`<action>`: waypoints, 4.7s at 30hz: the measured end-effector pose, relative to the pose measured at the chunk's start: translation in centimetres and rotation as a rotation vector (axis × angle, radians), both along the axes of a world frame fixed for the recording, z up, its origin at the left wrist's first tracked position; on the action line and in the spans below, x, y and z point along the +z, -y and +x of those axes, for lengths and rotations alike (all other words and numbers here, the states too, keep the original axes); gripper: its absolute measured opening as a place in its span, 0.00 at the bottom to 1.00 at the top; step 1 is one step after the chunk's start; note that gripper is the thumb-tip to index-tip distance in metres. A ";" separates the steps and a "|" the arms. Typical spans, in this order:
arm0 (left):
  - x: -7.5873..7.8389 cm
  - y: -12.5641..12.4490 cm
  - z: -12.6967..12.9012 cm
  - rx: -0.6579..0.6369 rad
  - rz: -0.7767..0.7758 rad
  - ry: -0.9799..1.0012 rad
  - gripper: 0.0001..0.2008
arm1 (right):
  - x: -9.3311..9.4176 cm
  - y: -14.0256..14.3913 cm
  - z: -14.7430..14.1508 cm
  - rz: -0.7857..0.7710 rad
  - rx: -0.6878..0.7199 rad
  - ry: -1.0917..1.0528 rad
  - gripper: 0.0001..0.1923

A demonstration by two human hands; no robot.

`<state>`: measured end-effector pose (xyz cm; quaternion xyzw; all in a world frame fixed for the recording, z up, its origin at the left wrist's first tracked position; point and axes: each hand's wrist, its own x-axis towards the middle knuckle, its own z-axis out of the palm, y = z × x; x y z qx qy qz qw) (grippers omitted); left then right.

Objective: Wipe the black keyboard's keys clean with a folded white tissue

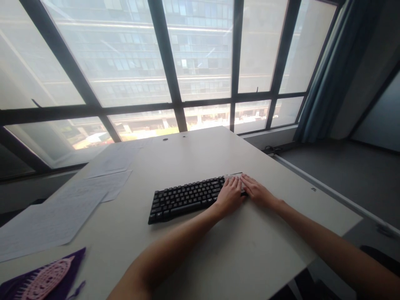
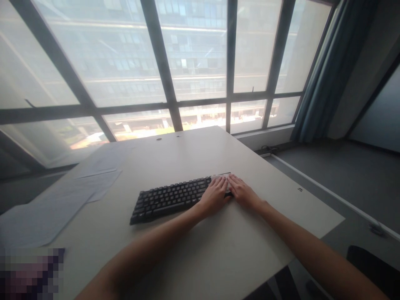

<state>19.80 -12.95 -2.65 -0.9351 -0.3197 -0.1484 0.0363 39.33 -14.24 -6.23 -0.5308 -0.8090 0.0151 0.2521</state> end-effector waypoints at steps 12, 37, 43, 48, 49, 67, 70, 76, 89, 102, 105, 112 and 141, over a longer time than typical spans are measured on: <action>-1.1 0.1 0.5 -0.038 0.123 0.060 0.26 | 0.4 0.8 0.7 0.022 0.085 -0.020 0.28; -0.4 1.5 0.0 -0.031 0.088 0.166 0.22 | 1.4 2.2 0.2 0.055 0.090 -0.141 0.22; -0.7 0.8 -0.1 -0.056 0.122 0.105 0.19 | 1.0 1.8 0.8 0.061 0.110 -0.155 0.21; -0.3 0.8 -0.1 -0.091 0.140 0.087 0.18 | 1.3 1.9 0.7 0.089 0.106 -0.103 0.20; -0.2 0.9 -0.1 -0.091 0.145 0.087 0.18 | 1.5 2.0 0.7 0.093 0.106 -0.096 0.20; 0.3 1.3 -0.1 -0.116 0.126 0.167 0.12 | 1.9 2.7 0.3 0.119 0.061 -0.073 0.21; 0.2 1.2 -0.1 -0.118 0.128 0.161 0.13 | 1.7 2.5 0.4 0.120 0.072 -0.072 0.20; 0.3 1.2 0.0 -0.102 0.120 0.142 0.14 | 2.0 2.6 0.1 0.133 0.047 -0.089 0.17; 1.1 1.6 -0.1 -0.069 0.056 0.118 0.12 | 2.4 3.1 -0.3 0.146 0.016 -0.076 0.14; 1.7 2.0 -0.2 -0.037 0.078 0.089 0.11 | 3.2 3.5 -0.6 0.201 0.037 -0.005 0.11; 1.5 2.0 -0.2 -0.036 0.095 0.098 0.11 | 3.2 3.5 -0.7 0.203 0.025 0.013 0.12; 1.4 2.0 -0.2 -0.030 0.095 0.106 0.10 | 3.2 3.5 -0.7 0.202 0.019 0.048 0.11; 0.0 -0.4 0.1 0.036 0.043 0.149 0.25 | 1.5 -0.3 -0.6 0.070 -0.035 -0.129 0.24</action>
